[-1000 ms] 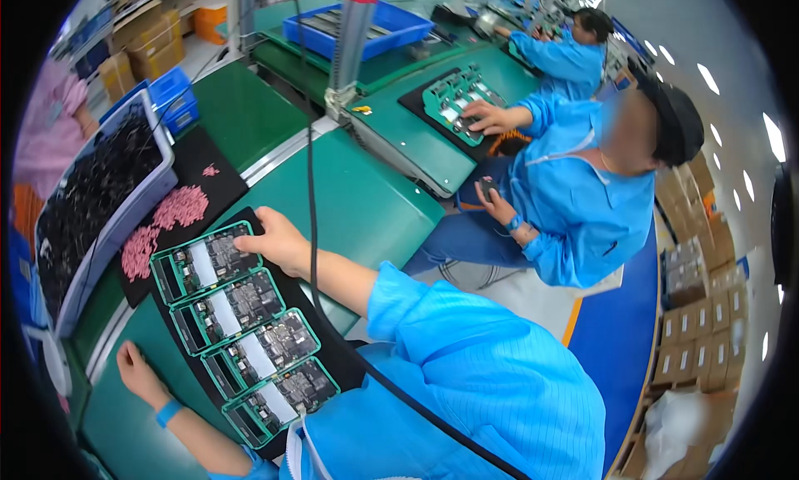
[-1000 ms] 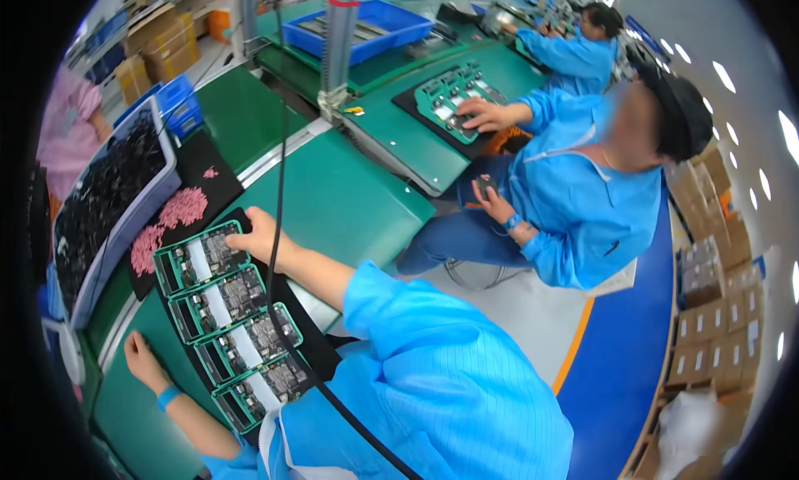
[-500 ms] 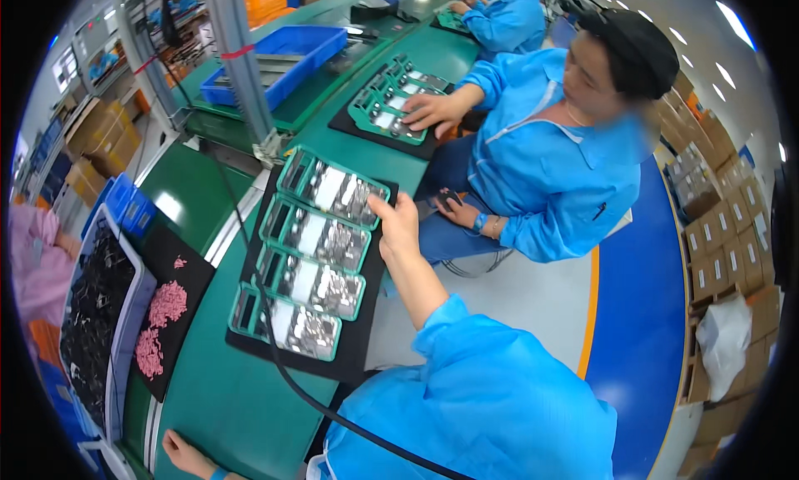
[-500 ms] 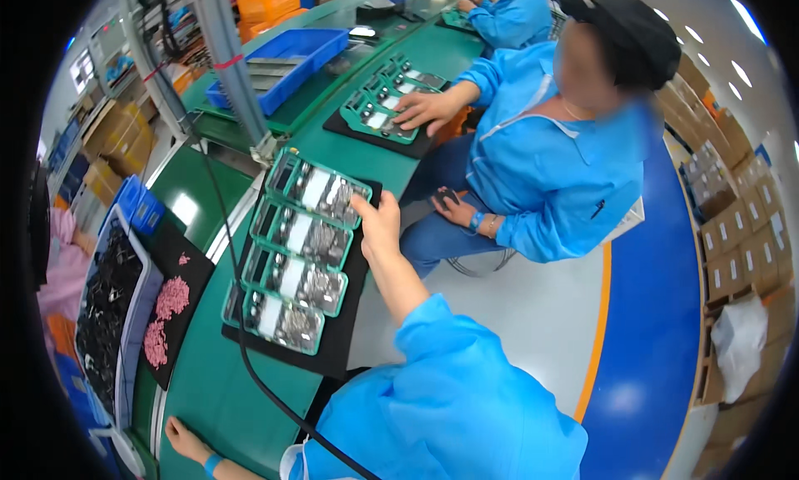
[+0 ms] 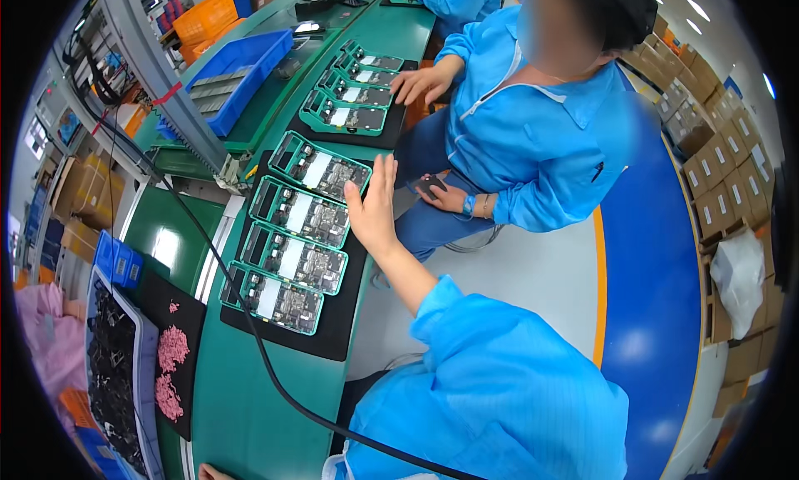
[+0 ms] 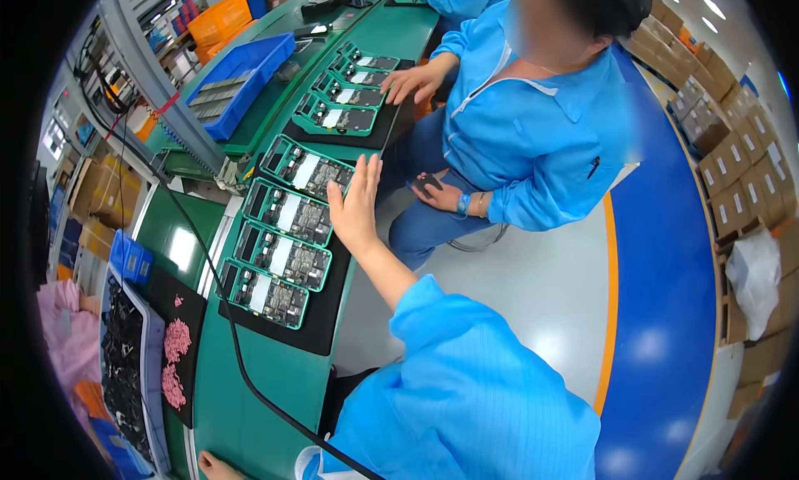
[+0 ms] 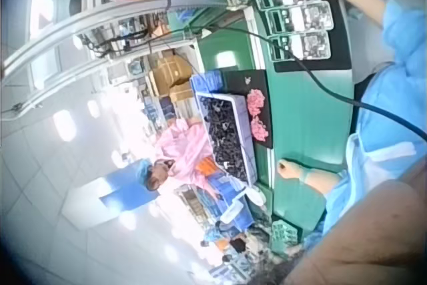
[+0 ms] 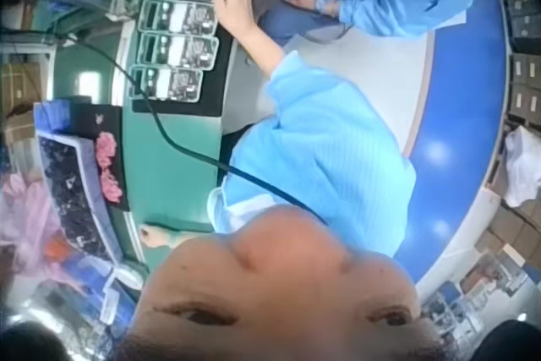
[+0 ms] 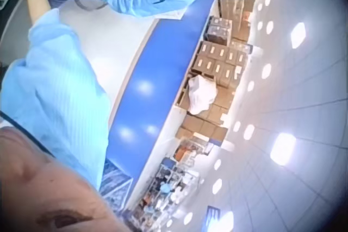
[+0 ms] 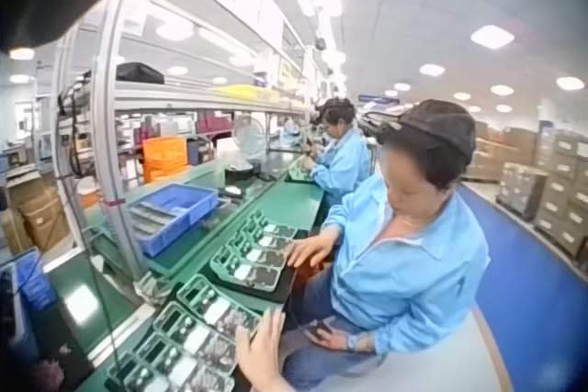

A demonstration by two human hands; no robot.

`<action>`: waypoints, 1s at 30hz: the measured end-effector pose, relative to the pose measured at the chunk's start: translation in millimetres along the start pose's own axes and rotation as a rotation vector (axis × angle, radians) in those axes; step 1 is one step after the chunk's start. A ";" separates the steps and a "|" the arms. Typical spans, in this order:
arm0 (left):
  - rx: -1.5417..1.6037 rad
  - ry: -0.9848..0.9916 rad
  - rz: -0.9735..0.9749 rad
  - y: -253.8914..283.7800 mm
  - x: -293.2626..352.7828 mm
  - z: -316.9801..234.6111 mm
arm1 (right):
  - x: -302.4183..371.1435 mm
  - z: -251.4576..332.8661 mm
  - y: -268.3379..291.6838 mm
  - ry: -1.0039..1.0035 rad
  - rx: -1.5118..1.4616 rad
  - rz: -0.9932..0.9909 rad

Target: Assembling electronic components on a production line by placing small parts onto circuit boards.

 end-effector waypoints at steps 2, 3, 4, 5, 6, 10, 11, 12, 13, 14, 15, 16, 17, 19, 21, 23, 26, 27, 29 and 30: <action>-0.055 -0.002 -0.006 -0.2 2.2 -6.2 | 10.2 9.6 -2.0 -0.033 0.012 0.119; -0.057 -0.002 -0.009 -1.5 0.2 -4.0 | 14.8 10.9 -6.6 -0.059 0.033 0.178; -0.051 -0.026 -0.014 -3.0 0.0 -3.4 | 13.4 14.3 -6.4 -0.034 0.074 0.171; -0.046 -0.049 -0.020 -3.9 0.3 -3.2 | 13.4 17.4 -8.7 -0.045 0.126 0.180; -0.049 -0.048 -0.020 -3.2 -0.1 -1.8 | 13.6 21.2 -11.7 -0.056 0.178 0.190; -0.088 -0.048 -0.020 -4.0 1.4 -7.9 | 9.9 25.1 -14.8 -0.019 0.249 0.176; -0.078 -0.045 -0.011 -4.6 2.6 -9.5 | 8.7 23.8 -14.1 -0.020 0.251 0.176; -0.066 -0.042 -0.001 -6.2 4.1 -11.4 | 7.2 21.8 -13.2 -0.021 0.262 0.183; -0.067 -0.044 0.000 -6.2 4.3 -12.8 | 7.0 21.1 -13.1 -0.024 0.271 0.191; -0.084 -0.038 -0.003 -7.4 4.7 -14.6 | 6.0 19.3 -11.6 -0.026 0.272 0.189; -0.100 -0.031 -0.006 -9.4 5.0 -16.6 | 3.6 17.1 -8.9 -0.015 0.254 0.171; -0.106 -0.032 -0.007 -8.3 4.7 -16.6 | 4.5 15.8 -7.5 -0.007 0.231 0.159; -0.093 -0.051 -0.016 -8.1 4.4 -17.6 | 4.5 13.5 -7.9 -0.001 0.217 0.137; -0.085 -0.075 -0.050 -2.6 3.5 -8.9 | 7.8 11.5 -19.1 0.000 0.147 0.124; 0.021 0.107 0.111 7.0 -27.6 79.8 | 17.2 15.4 -46.5 0.074 0.215 0.125; -0.066 0.173 0.174 -15.8 13.9 -7.9 | -0.3 7.5 -13.9 -0.027 0.119 0.132; 0.160 0.032 0.034 -35.2 3.3 -11.1 | -5.9 -14.5 -0.2 0.313 0.574 0.073; 0.105 0.059 -0.008 -25.4 5.4 -23.1 | -5.3 -11.2 6.5 0.250 0.640 0.201; 0.127 0.149 -0.028 -11.3 9.1 -21.0 | -1.8 31.8 0.0 0.323 0.487 0.311; 0.117 0.189 -0.044 -4.9 11.9 -16.5 | 9.6 55.0 -8.1 0.396 0.396 0.366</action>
Point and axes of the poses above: each hand's wrist, its own x-axis away from the middle knuckle, its own y-axis out of the back of the hand, z = x × y, the point moved 6 cm from there along -x, towards the middle knuckle, and after that the axes turned 13 degrees about y, right-handed, at the moved point
